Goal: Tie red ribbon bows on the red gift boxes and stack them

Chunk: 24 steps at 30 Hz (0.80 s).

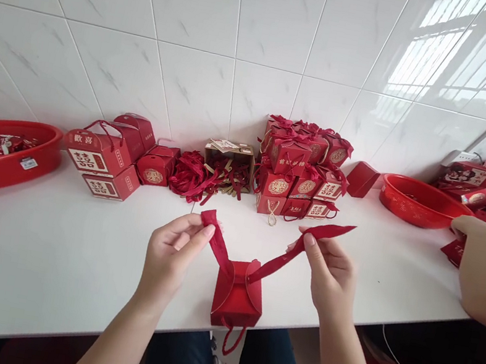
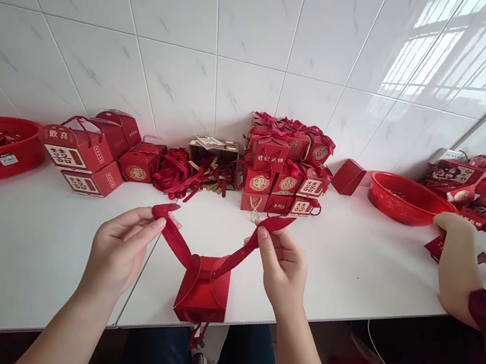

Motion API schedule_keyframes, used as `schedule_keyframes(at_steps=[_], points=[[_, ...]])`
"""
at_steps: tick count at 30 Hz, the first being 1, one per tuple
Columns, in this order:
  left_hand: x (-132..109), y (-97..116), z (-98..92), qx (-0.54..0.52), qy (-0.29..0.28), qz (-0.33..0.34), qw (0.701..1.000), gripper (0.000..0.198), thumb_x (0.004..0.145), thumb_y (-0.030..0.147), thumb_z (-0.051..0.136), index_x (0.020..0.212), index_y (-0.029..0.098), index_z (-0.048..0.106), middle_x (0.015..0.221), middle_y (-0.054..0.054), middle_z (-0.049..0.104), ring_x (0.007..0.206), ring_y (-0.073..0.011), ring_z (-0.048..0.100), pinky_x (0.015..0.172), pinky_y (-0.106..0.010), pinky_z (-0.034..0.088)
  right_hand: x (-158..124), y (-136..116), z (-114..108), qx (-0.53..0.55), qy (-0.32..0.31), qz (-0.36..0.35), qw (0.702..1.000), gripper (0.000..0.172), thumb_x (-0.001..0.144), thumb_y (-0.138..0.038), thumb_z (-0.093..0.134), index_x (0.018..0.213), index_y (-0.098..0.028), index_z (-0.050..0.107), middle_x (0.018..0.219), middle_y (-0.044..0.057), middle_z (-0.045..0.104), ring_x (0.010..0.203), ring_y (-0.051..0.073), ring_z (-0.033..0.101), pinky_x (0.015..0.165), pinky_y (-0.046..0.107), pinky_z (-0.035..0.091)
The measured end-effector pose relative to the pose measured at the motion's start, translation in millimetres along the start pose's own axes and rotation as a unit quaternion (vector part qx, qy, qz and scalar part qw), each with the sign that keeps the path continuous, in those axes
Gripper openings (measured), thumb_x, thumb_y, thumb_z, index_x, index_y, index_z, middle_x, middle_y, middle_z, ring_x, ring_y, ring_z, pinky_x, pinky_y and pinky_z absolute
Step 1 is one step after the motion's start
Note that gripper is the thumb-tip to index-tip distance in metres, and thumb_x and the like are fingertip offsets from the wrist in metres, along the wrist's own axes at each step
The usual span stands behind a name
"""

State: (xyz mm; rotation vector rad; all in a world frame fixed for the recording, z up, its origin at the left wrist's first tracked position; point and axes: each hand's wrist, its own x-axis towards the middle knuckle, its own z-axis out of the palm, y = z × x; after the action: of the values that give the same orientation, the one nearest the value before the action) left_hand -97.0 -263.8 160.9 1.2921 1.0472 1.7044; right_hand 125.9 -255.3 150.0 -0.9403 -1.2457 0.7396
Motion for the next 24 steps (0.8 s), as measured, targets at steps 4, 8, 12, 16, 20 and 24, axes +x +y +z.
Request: schedule_keyframes(at_steps=[4, 8, 12, 16, 20, 24], points=[[3.4, 10.4, 8.4, 0.0, -0.014, 0.012, 1.0, 0.016, 0.077, 0.03, 0.069, 0.088, 0.018, 0.071, 0.079, -0.004, 0.071, 0.08, -0.0207, 0.066, 0.079, -0.033, 0.052, 6.5, -8.7, 6.6, -0.005, -0.048, -0.005, 0.999, 0.026, 0.087, -0.044, 0.06, 0.086, -0.021, 0.073, 0.075, 0.005, 0.07, 0.074, 0.02, 0.066, 0.067, 0.031, 0.054], [3.6, 22.8, 13.2, 0.026, -0.031, 0.033, 0.999, 0.017, 0.08, 0.031, 0.066, 0.087, 0.017, 0.07, 0.077, -0.005, 0.07, 0.08, -0.0209, 0.065, 0.08, -0.034, 0.05, 9.1, -14.2, 12.5, 0.003, -0.076, 0.001, 0.997, 0.027, 0.086, -0.045, 0.061, 0.085, -0.021, 0.075, 0.072, 0.005, 0.07, 0.07, 0.02, 0.064, 0.063, 0.03, 0.054], [4.1, 32.4, 12.4, 0.032, -0.037, 0.047, 0.998, 0.016, 0.081, 0.031, 0.065, 0.087, 0.018, 0.071, 0.077, -0.004, 0.069, 0.08, -0.0208, 0.064, 0.08, -0.034, 0.05, 9.5, -14.9, 16.2, -0.008, -0.084, -0.023, 0.996, 0.027, 0.088, -0.044, 0.059, 0.085, -0.023, 0.075, 0.077, 0.005, 0.069, 0.076, 0.021, 0.064, 0.069, 0.033, 0.053], [2.5, 32.3, 9.1, 0.026, -0.037, 0.06, 0.997, 0.016, 0.083, 0.032, 0.063, 0.087, 0.019, 0.071, 0.077, -0.004, 0.068, 0.077, -0.0199, 0.062, 0.075, -0.032, 0.049, 9.6, -14.9, 15.8, -0.008, -0.085, -0.054, 0.995, 0.025, 0.089, -0.043, 0.057, 0.087, -0.026, 0.075, 0.083, 0.005, 0.067, 0.083, 0.021, 0.062, 0.075, 0.033, 0.051], [1.6, 24.5, 8.5, 0.027, -0.035, 0.052, 0.998, 0.018, 0.083, 0.033, 0.064, 0.091, 0.018, 0.07, 0.076, -0.004, 0.068, 0.075, -0.0192, 0.061, 0.072, -0.03, 0.049, 9.5, -17.3, 12.2, -0.015, -0.084, -0.065, 0.994, 0.025, 0.09, -0.043, 0.057, 0.089, -0.025, 0.075, 0.091, 0.006, 0.068, 0.089, 0.022, 0.062, 0.077, 0.033, 0.051], [2.4, 21.5, 10.3, 0.019, -0.03, 0.042, 0.999, 0.021, 0.084, 0.035, 0.063, 0.092, 0.018, 0.07, 0.083, -0.006, 0.071, 0.086, -0.0225, 0.064, 0.078, -0.033, 0.051, 10.6, -18.8, 11.6, 0.008, -0.075, -0.062, 0.995, 0.022, 0.089, -0.041, 0.059, 0.089, -0.025, 0.074, 0.095, 0.006, 0.069, 0.092, 0.023, 0.063, 0.08, 0.033, 0.051]])
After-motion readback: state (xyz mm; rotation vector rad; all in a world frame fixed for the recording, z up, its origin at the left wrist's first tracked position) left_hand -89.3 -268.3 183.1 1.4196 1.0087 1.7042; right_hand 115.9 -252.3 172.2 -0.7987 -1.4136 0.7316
